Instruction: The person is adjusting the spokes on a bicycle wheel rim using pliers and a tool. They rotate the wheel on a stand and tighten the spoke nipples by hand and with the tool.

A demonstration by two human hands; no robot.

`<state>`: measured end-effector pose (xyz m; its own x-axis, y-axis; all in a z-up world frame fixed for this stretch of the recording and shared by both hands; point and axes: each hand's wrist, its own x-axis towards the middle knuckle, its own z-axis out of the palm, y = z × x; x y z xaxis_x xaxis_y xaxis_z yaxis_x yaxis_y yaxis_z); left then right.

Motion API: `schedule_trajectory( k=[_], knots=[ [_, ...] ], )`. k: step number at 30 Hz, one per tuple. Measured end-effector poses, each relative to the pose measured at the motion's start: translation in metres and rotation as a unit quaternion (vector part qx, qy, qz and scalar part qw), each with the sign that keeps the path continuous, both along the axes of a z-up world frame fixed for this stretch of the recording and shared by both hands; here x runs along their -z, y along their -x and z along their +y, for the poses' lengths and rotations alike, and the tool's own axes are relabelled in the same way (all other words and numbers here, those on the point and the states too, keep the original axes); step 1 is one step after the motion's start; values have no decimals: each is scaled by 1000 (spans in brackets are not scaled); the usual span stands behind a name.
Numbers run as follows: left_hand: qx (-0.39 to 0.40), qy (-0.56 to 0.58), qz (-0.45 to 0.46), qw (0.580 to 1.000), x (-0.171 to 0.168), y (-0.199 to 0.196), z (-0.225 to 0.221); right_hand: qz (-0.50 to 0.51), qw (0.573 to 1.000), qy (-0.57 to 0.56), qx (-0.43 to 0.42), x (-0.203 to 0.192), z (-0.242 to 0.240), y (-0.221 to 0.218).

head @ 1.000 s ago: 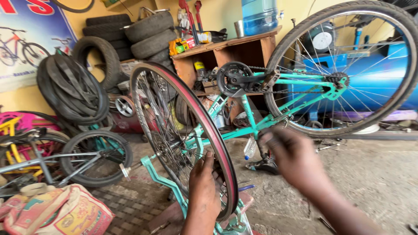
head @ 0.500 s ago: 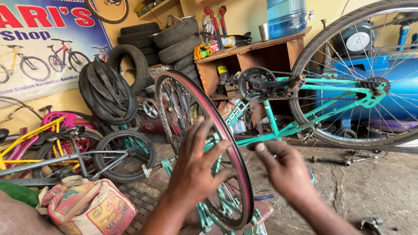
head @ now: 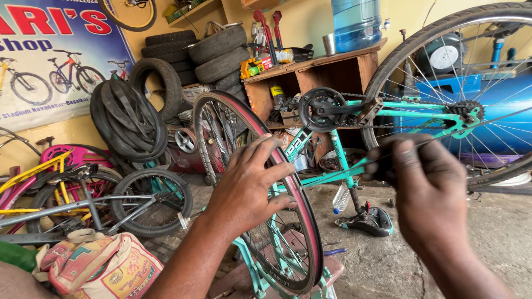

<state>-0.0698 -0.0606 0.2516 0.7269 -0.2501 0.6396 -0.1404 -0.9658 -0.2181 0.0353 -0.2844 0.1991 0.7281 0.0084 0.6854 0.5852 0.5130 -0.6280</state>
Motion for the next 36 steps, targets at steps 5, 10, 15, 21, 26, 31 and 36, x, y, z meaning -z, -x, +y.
schedule_trajectory(
  k=[5, 10, 15, 21, 26, 31, 36],
  knots=[
    [3, -23, 9, 1000, -4, 0, 2, -52, 998, 7, 21, 6, 7, 3],
    [11, -94, 42, 995, -5, -9, 6, -53, 998, 22, 28, 10, 5, 0],
    [44, -155, 69, 985, -15, -16, 13, -44, 999, 8, 18, 11, 2, -4],
    [38, -161, 109, 980, -27, -19, 14, -34, 999, -28, -20, 14, 0, -6],
    [79, -137, 61, 986, -24, -18, 17, -87, 996, -19, -8, 19, 4, 2],
    [70, -146, 61, 985, -19, -16, 23, -99, 995, -11, 13, 20, 3, 4],
    [55, -156, 94, 982, -24, -23, 24, -78, 997, -6, 19, 21, 3, 2]
  ],
)
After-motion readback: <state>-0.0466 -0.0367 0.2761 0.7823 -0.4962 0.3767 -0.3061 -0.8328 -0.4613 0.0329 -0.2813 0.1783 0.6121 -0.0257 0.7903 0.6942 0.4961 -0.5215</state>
